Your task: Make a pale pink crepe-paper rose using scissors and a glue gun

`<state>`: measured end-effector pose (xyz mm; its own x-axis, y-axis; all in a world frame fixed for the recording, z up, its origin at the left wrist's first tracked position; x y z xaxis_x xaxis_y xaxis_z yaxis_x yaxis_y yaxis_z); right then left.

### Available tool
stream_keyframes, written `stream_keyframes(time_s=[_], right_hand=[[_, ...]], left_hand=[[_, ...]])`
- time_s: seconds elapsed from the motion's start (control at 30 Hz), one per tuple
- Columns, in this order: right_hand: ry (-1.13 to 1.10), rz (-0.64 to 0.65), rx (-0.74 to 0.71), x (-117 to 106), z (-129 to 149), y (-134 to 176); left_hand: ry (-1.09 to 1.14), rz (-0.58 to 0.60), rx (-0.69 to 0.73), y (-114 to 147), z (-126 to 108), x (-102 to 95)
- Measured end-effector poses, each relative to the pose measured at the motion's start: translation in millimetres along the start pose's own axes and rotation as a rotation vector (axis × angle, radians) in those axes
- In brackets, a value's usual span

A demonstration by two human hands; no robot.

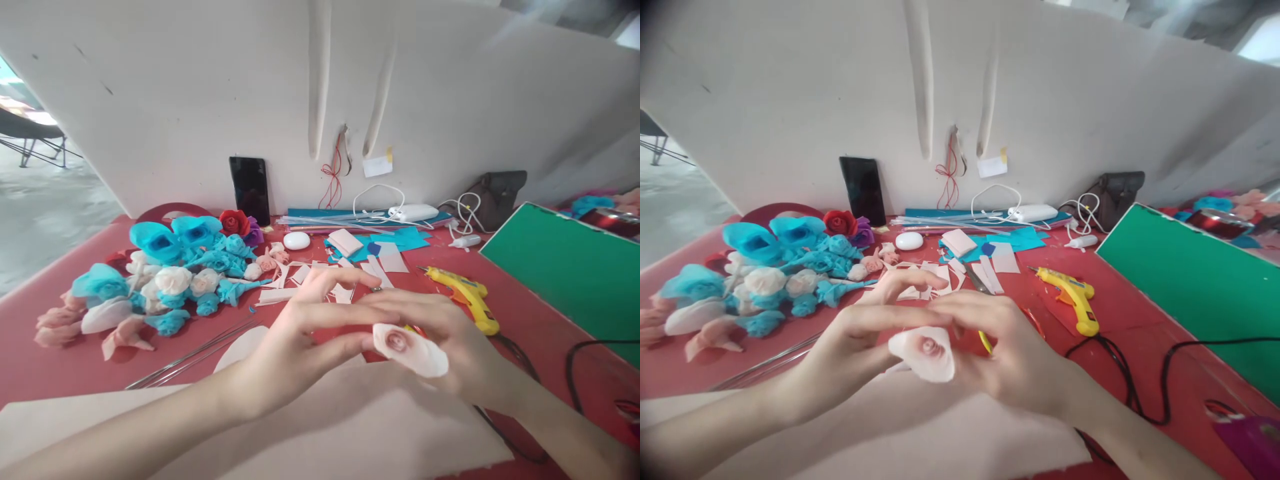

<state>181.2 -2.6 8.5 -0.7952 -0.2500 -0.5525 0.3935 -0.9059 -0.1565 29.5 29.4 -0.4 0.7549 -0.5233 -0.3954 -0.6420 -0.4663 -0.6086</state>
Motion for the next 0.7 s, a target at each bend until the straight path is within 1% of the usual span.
stream_keyframes(time_s=[0.13, 0.3, 0.4, 0.57, 0.7], right_hand=[[0.004, -0.055, -0.013, 2.7, -1.1, -0.4], [0.052, -0.182, -0.125, 5.6, 4.1, 3.3], [0.043, -0.217, -0.112, 7.8, 5.5, 5.0], [-0.019, -0.193, -0.028, 10.6, 3.1, 4.5], [0.046, -0.247, -0.034, 10.3, 3.7, 3.8]], left_hand=[[-0.049, 0.053, 0.046, 0.4, -3.9, 0.3], [-0.120, 0.054, 0.056, 1.8, -5.4, 2.3], [-0.145, 0.056, 0.084, 1.5, -6.3, 3.4], [-0.117, 0.038, 0.134, -0.1, -7.3, 2.5], [-0.144, 0.051, 0.132, 1.4, -5.7, 0.7]])
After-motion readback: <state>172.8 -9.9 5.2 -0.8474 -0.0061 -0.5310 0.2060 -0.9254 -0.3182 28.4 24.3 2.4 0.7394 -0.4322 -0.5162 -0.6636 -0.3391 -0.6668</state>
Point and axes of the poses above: each hand's wrist, its own y-axis away from the middle knuckle, its own x-axis out of the palm, z = x × y, the point moved 3 cm from there along -y, towards the middle knuckle, and after that the axes turned 12 degrees about x, right-handed, at the moved point
